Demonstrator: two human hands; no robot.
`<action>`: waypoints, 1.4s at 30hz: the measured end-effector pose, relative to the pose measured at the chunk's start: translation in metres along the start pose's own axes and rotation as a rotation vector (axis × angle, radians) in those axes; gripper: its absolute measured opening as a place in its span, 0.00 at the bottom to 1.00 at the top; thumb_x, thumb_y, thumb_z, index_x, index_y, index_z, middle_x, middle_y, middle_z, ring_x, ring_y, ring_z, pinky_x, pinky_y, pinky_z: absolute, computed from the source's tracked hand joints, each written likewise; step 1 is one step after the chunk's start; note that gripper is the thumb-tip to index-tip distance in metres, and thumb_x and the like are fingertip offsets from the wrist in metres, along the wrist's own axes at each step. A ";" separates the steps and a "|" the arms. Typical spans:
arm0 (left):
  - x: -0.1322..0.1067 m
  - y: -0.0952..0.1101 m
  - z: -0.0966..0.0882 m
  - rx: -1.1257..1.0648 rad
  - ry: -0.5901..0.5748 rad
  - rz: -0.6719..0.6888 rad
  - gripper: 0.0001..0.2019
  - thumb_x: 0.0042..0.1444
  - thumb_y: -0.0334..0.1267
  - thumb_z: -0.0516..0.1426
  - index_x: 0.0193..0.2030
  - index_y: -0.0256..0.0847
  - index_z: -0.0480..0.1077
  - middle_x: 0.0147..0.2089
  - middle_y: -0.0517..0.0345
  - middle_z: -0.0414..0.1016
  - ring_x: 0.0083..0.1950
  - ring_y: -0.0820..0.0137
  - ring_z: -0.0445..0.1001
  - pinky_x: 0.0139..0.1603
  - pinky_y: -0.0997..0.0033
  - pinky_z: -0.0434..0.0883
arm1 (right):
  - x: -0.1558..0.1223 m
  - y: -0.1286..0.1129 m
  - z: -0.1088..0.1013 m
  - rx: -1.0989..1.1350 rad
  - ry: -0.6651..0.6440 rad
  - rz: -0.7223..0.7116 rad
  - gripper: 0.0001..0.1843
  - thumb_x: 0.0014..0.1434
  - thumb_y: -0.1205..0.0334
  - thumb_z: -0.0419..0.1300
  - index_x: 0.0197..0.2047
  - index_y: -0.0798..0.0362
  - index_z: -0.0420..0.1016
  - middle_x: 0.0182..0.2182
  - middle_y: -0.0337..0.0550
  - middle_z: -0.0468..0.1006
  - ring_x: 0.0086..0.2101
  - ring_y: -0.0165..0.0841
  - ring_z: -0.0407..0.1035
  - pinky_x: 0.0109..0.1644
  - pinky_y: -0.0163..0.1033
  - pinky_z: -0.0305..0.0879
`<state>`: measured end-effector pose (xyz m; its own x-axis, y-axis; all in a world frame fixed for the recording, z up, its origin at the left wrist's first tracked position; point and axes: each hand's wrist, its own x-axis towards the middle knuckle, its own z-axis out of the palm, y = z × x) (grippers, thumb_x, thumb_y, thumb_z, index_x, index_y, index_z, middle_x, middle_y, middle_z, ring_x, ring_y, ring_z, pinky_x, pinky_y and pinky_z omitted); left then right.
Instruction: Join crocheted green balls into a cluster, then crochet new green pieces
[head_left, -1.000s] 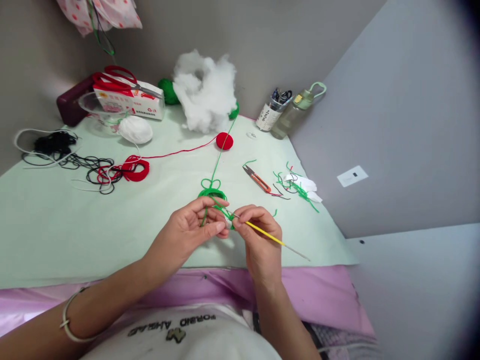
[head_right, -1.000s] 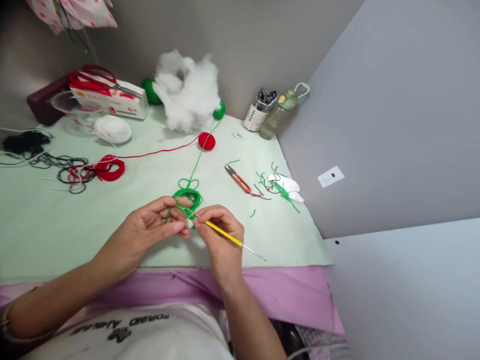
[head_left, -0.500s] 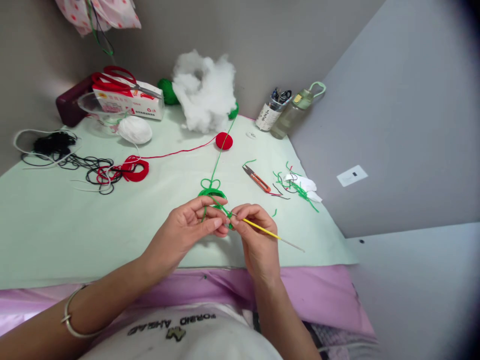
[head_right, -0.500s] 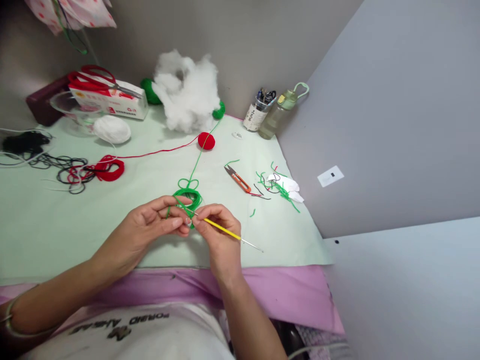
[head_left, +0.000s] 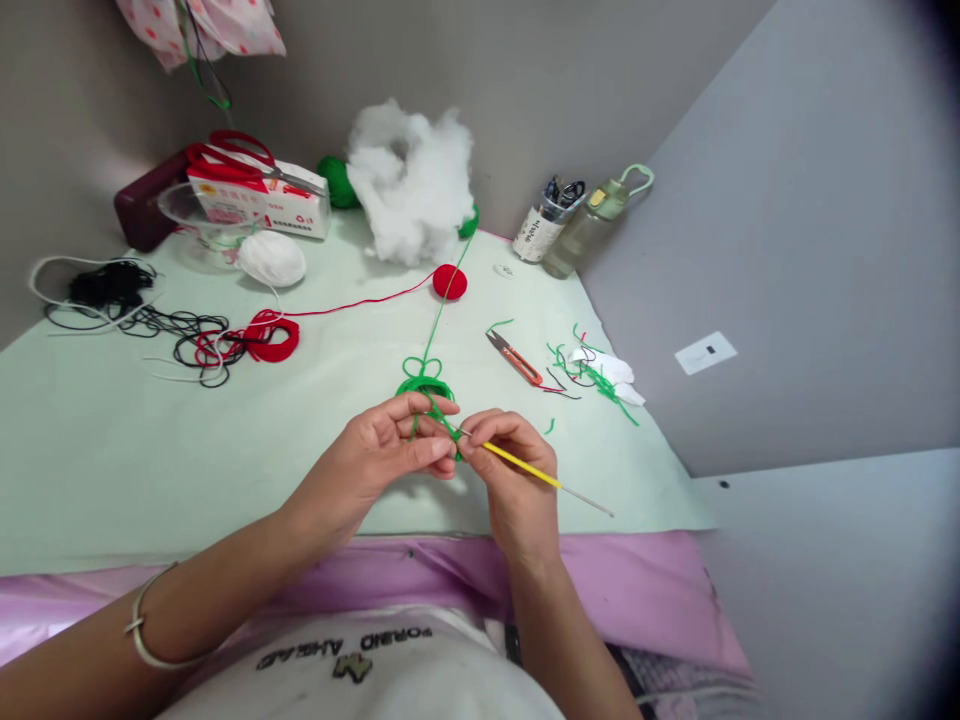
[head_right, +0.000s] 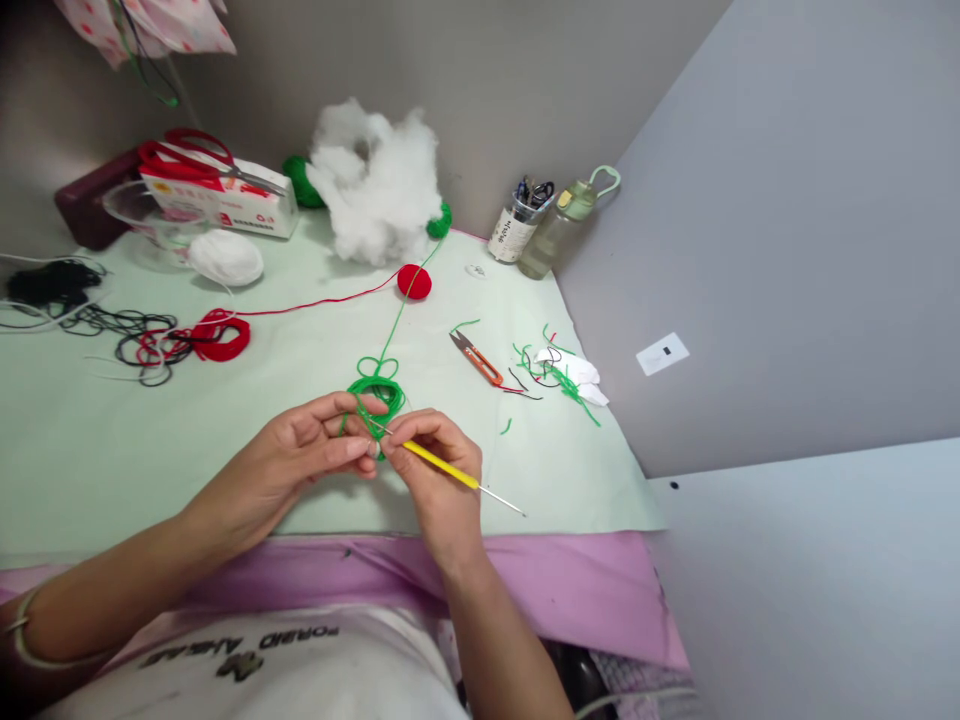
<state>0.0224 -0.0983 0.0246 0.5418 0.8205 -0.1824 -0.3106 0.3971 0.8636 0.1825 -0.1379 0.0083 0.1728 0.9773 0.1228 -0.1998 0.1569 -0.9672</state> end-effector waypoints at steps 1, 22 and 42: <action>0.000 0.000 0.000 -0.003 0.003 -0.004 0.15 0.58 0.38 0.65 0.51 0.40 0.73 0.35 0.59 0.77 0.35 0.70 0.77 0.45 0.68 0.75 | 0.000 0.000 0.000 0.020 0.004 0.016 0.06 0.55 0.68 0.70 0.31 0.48 0.78 0.33 0.37 0.78 0.36 0.31 0.71 0.42 0.37 0.67; -0.004 -0.007 0.005 0.083 0.138 0.090 0.14 0.56 0.35 0.65 0.49 0.40 0.73 0.32 0.62 0.74 0.34 0.70 0.78 0.44 0.68 0.77 | -0.001 -0.002 0.004 -0.067 0.078 0.048 0.06 0.54 0.67 0.69 0.31 0.49 0.76 0.30 0.36 0.77 0.31 0.29 0.68 0.35 0.35 0.64; 0.000 -0.005 -0.002 -0.019 0.014 0.018 0.12 0.58 0.39 0.66 0.48 0.39 0.75 0.32 0.61 0.76 0.32 0.73 0.77 0.39 0.73 0.76 | 0.003 -0.003 -0.007 0.071 -0.093 0.142 0.03 0.57 0.64 0.70 0.36 0.47 0.80 0.33 0.36 0.78 0.33 0.28 0.70 0.40 0.34 0.67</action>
<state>0.0220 -0.0997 0.0195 0.5254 0.8329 -0.1738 -0.3345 0.3900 0.8579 0.1902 -0.1359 0.0097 0.0487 0.9988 0.0091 -0.2843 0.0226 -0.9585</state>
